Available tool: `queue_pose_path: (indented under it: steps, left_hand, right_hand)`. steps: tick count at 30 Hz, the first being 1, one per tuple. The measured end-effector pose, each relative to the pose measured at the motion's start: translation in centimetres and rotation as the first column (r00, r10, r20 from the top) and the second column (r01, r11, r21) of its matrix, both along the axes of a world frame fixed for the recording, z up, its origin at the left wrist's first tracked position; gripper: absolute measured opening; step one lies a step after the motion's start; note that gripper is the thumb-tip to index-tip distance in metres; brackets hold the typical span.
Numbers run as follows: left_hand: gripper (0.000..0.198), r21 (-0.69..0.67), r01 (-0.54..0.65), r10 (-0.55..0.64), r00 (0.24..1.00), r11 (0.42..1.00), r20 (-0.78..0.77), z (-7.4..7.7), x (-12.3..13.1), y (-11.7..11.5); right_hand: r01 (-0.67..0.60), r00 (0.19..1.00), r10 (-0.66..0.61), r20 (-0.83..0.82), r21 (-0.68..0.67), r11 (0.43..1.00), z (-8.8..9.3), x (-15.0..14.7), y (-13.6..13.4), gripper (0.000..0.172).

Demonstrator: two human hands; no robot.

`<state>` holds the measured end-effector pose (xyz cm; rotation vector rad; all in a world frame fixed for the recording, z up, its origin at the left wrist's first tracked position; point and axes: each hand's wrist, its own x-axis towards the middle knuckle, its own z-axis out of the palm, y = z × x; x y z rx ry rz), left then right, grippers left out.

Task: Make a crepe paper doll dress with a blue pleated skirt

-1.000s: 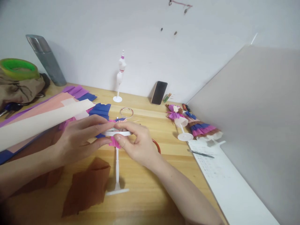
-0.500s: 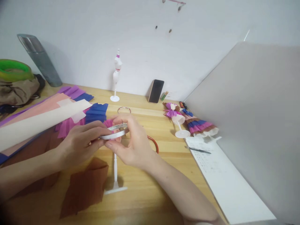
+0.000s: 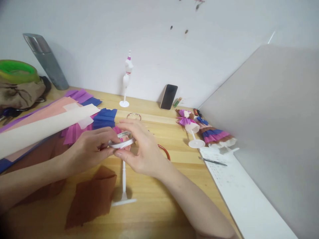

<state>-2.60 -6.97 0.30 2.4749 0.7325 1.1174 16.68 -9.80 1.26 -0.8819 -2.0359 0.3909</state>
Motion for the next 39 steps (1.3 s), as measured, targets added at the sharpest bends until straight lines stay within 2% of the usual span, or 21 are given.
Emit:
queue_pose_path:
  steps: [5, 9, 13, 16, 18, 19, 20, 22, 23, 24, 26, 29, 32, 34, 35, 37, 39]
  left_hand:
    - [0.012, -0.13, 0.004, -0.011, 0.999, 0.992, -0.052, -0.2, 0.1, -0.4]
    - [0.013, -0.137, -0.001, -0.01, 0.997, 0.991, -0.074, -0.3, 0.4, -0.6]
    - [0.019, -0.154, 0.001, -0.02, 0.993, 0.988, -0.12, -0.4, 0.5, -0.4]
    - [0.016, -0.241, -0.002, -0.035, 0.988, 0.971, -0.151, -0.2, 0.3, 0.0]
    - [0.013, -0.281, 0.005, -0.046, 0.989, 0.96, -0.139, 0.1, 0.2, 0.4]
    - [0.012, -0.278, 0.014, -0.049, 0.991, 0.961, -0.122, 0.2, 0.0, 0.5]
    - [0.011, -0.267, 0.02, -0.051, 0.992, 0.963, -0.112, 0.3, -0.1, 0.7]
    - [0.01, -0.232, 0.03, -0.057, 0.992, 0.972, -0.11, 0.5, -0.4, 1.1]
    - [0.011, -0.217, 0.038, -0.064, 0.991, 0.976, -0.116, 0.5, -0.5, 1.2]
    - [0.012, -0.212, 0.05, -0.078, 0.989, 0.976, -0.124, 0.5, -0.6, 1.4]
    - [0.015, -0.217, 0.076, -0.106, 0.986, 0.973, -0.131, 0.3, -0.7, 1.6]
    - [0.017, -0.241, 0.107, -0.135, 0.985, 0.965, -0.105, 0.0, -0.8, 1.8]
    - [0.017, -0.235, 0.114, -0.133, 0.989, 0.965, -0.067, 0.0, -0.8, 2.0]
    - [0.014, -0.225, 0.103, -0.117, 0.992, 0.969, -0.048, -0.1, -0.8, 2.2]
    - [0.014, -0.229, 0.108, -0.119, 0.992, 0.967, -0.033, -0.3, -0.8, 2.4]
    - [0.034, -0.263, 0.148, -0.147, 0.989, 0.953, 0.024, -0.6, -0.8, 2.7]
    - [0.05, -0.285, 0.191, -0.159, 0.978, 0.939, 0.133, -1.1, -0.7, 2.9]
  right_hand:
    - [0.043, 0.997, -0.04, 0.069, -0.045, 0.998, -0.2, -0.4, -0.2, 0.047]
    - [0.072, 0.995, -0.067, 0.072, -0.081, 0.994, -0.7, -0.7, -0.3, 0.057]
    - [0.051, 0.992, -0.041, 0.118, -0.085, 0.995, -1.2, -1.1, -0.1, 0.07]
    - [0.008, 0.994, 0.007, 0.11, -0.136, 0.991, -1.1, -0.8, 0.0, 0.073]
    - [-0.058, 0.998, 0.057, -0.011, -0.192, 0.98, -0.7, 0.0, 0.1, 0.067]
    - [-0.109, 0.988, 0.082, -0.134, -0.209, 0.972, -0.4, 0.4, 0.3, 0.06]
    - [-0.156, 0.955, 0.092, -0.282, -0.21, 0.965, -0.1, 1.0, 0.4, 0.05]
    - [-0.203, 0.84, 0.073, -0.538, -0.187, 0.961, 0.4, 2.1, 1.0, 0.038]
    - [-0.193, 0.8, 0.042, -0.599, -0.19, 0.962, 0.6, 2.7, 1.3, 0.035]
    - [-0.171, 0.795, 0.016, -0.607, -0.199, 0.965, 0.7, 3.3, 1.6, 0.032]
    - [-0.115, 0.86, -0.002, -0.51, -0.198, 0.973, 0.9, 4.2, 2.0, 0.025]
    - [-0.158, 0.971, 0.088, -0.222, -0.319, 0.934, 1.0, 4.8, 2.2, 0.03]
    - [-0.228, 0.973, 0.21, -0.095, -0.525, 0.82, 0.9, 4.5, 1.9, 0.034]
    - [-0.262, 0.964, 0.233, -0.129, -0.612, 0.746, 0.7, 4.0, 1.8, 0.032]
    - [-0.267, 0.963, 0.216, -0.158, -0.633, 0.727, 0.6, 3.8, 1.8, 0.03]
    - [-0.238, 0.968, 0.129, -0.215, -0.628, 0.741, 0.3, 3.2, 1.8, 0.027]
    - [-0.167, 0.969, 0.025, -0.244, -0.582, 0.796, 0.0, 2.6, 1.8, 0.024]
